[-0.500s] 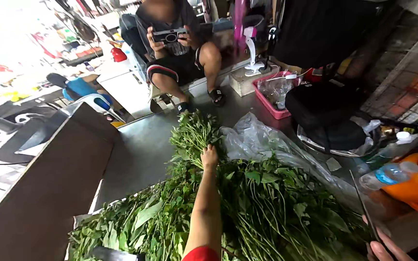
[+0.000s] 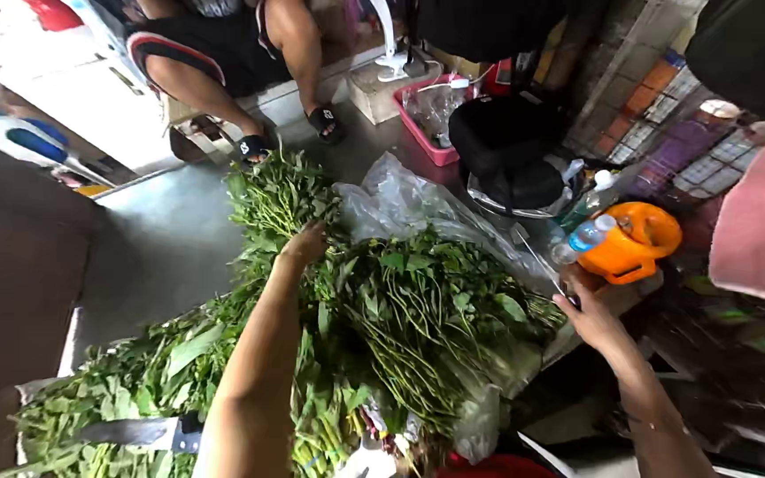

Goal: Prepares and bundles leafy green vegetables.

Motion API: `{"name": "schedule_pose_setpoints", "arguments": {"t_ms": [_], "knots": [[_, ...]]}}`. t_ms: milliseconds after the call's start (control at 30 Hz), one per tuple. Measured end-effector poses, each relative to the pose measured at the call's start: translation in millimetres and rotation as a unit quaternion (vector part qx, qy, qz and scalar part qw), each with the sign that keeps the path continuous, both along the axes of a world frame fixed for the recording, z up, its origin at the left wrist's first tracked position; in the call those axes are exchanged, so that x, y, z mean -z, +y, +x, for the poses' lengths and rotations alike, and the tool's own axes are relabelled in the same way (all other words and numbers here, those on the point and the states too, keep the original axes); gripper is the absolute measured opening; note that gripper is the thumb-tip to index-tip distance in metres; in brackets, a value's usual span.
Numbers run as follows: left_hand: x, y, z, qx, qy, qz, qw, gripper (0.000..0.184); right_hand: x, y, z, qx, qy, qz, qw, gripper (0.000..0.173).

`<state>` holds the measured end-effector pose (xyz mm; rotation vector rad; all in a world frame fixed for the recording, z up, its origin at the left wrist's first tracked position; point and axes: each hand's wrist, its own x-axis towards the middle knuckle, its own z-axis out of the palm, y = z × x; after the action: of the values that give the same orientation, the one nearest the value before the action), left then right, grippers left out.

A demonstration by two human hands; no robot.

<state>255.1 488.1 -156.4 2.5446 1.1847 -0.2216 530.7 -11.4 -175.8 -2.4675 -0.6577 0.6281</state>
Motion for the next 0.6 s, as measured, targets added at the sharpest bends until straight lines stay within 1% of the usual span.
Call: {"name": "schedule_pose_setpoints", "arguments": {"t_ms": [100,167,233,300,367,400,433,467,500,533,567,600], "knots": [[-56,-48,-9,-0.004,-0.058,-0.026,0.998,0.063,32,10,42,-0.015,-0.062,-0.118,0.991,0.070],[-86,-88,-26,-0.016,-0.106,-0.030,0.994,0.059,51,16,57,-0.028,-0.086,-0.153,0.984,0.070],[-102,-136,-45,-0.028,-0.175,-0.028,0.984,0.054,67,18,69,-0.055,-0.108,-0.171,0.978,0.070],[-102,-186,-63,-0.025,-0.234,-0.011,0.972,0.048,79,17,82,-0.096,-0.121,-0.186,0.970,0.070],[-90,-237,-74,-0.039,-0.255,0.005,0.966,0.044,82,14,95,-0.154,-0.126,-0.206,0.958,0.066],[-80,-261,-76,-0.050,-0.266,0.020,0.962,0.041,73,11,98,-0.184,-0.119,-0.203,0.954,0.060],[-68,-283,-77,-0.059,-0.277,0.035,0.958,0.038,54,9,98,-0.214,-0.107,-0.186,0.953,0.052],[-56,-303,-77,-0.074,-0.287,0.044,0.954,0.035,25,5,95,-0.246,-0.098,-0.137,0.955,0.041],[-45,-323,-72,-0.095,-0.295,0.044,0.950,0.033,-14,-3,87,-0.285,-0.100,-0.057,0.952,0.032],[-37,-344,-64,-0.120,-0.294,0.030,0.948,0.031,-54,-16,77,-0.330,-0.120,0.064,0.934,0.029],[-31,-365,-52,-0.140,-0.289,0.010,0.947,0.030,-91,-30,67,-0.371,-0.153,0.223,0.888,0.028],[-28,-383,-38,-0.159,-0.277,-0.015,0.947,0.029,-129,-40,54,-0.405,-0.158,0.358,0.826,0.026]]}}
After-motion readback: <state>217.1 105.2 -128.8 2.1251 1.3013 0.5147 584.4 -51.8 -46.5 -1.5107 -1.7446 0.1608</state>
